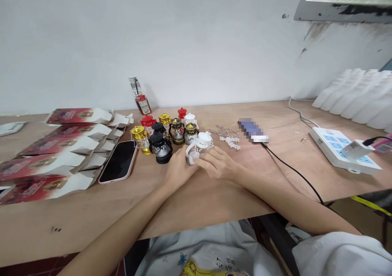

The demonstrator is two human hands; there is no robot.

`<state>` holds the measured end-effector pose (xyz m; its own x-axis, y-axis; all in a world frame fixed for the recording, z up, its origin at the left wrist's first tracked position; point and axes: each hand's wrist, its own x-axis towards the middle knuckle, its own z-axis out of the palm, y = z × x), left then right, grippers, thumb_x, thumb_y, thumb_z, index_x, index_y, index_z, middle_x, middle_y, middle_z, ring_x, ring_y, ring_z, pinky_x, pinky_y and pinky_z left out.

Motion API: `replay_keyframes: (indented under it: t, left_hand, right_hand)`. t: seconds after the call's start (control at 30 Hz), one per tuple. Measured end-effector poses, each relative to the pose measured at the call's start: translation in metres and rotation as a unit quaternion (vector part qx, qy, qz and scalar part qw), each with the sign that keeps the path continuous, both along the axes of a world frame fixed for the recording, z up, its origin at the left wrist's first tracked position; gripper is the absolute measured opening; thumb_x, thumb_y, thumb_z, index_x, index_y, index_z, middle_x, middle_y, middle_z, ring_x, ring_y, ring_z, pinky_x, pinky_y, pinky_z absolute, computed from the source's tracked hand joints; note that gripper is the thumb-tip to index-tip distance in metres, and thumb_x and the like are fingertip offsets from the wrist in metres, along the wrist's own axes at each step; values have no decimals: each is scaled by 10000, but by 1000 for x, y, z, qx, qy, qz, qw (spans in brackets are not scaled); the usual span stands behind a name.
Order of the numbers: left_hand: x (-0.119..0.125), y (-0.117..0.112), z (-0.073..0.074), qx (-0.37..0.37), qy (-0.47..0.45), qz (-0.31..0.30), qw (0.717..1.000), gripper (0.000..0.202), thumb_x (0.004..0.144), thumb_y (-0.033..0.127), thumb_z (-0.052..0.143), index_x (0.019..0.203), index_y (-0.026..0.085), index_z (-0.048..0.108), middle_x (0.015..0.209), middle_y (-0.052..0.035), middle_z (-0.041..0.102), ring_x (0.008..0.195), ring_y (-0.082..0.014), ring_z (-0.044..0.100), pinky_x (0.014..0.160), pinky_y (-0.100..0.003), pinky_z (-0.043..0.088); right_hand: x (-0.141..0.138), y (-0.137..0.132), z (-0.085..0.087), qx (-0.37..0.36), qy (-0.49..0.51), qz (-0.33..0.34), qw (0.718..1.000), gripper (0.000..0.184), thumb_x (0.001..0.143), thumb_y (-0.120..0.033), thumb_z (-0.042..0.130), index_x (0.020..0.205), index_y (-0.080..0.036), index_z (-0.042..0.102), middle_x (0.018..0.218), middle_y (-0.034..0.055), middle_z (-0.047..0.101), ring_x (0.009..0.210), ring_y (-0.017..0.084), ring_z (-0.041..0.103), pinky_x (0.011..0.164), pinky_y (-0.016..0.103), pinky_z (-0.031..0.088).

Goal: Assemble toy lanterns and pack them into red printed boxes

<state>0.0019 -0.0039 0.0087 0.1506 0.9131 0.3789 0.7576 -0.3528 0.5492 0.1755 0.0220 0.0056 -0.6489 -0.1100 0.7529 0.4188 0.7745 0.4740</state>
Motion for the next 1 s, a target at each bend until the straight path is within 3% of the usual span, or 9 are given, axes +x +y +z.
replay_keyframes:
  t: [0.17, 0.37, 0.53, 0.6, 0.7, 0.8, 0.9, 1.0]
  left_hand:
    - [-3, 7, -7, -48, -15, -21, 998, 339, 643, 81, 492, 967, 158, 555, 889, -55, 664, 801, -212, 607, 687, -288, 463]
    - [-3, 14, -13, -62, -69, -41, 995, 340, 682, 251, 609, 1004, 167, 545, 966, -73, 659, 874, -250, 607, 765, -367, 486]
    - [-18, -1, -4, -33, 53, -64, 996, 415, 656, 309, 680, 1029, 173, 558, 1000, -99, 642, 911, -283, 605, 772, -397, 490]
    - [-37, -14, 8, -5, 118, -75, 990, 330, 668, 299, 671, 970, 188, 597, 968, -95, 653, 904, -286, 611, 781, -395, 490]
    - [-80, -33, 37, 56, 131, -94, 985, 270, 721, 328, 629, 981, 253, 618, 978, -62, 678, 897, -265, 631, 793, -369, 492]
    - [-136, -41, 74, 91, 136, -20, 986, 345, 694, 435, 657, 988, 256, 644, 976, -65, 688, 885, -275, 623, 779, -363, 483]
    - [-190, -24, 106, 110, 147, 105, 977, 467, 653, 585, 638, 961, 234, 652, 992, -44, 680, 908, -255, 592, 867, -408, 432]
    - [-229, 19, 125, 120, 184, 210, 953, 575, 523, 614, 722, 893, 182, 641, 918, -51, 661, 1014, -289, 527, 970, -530, 327]
  right_hand:
    - [-6, 1, -2, -3, -67, 48, 997, 171, 884, -94, 474, 1001, -149, 586, 809, 37, 650, 753, 132, 556, 666, 283, 413]
    - [-4, 4, -12, -89, 64, 53, 993, 230, 852, -146, 555, 1056, -251, 570, 976, 40, 664, 905, 177, 581, 771, 334, 458]
    - [-6, 2, -15, -239, 177, 10, 955, 593, 781, -400, 652, 1283, -216, 396, 1289, 165, 469, 1199, 297, 469, 944, 492, 432]
    - [-6, 4, -16, -312, 170, 11, 935, 685, 781, -425, 645, 1341, -210, 315, 1334, 176, 424, 1260, 303, 421, 999, 515, 400]
    - [-6, 6, -19, -427, 130, 31, 894, 749, 810, -410, 614, 1400, -210, 197, 1372, 176, 410, 1260, 280, 443, 1006, 491, 414]
    - [-8, 8, -23, -500, 129, 42, 855, 795, 810, -395, 617, 1418, -211, 140, 1433, 179, 340, 1275, 273, 435, 1007, 471, 423]
    - [-9, 10, -27, -505, 169, 28, 846, 816, 768, -399, 660, 1408, -220, 186, 1424, 164, 355, 1281, 287, 423, 1008, 480, 417]
    - [-9, 13, -29, -486, 217, 1, 846, 795, 736, -398, 685, 1379, -217, 254, 1365, 153, 420, 1252, 298, 443, 1000, 492, 412]
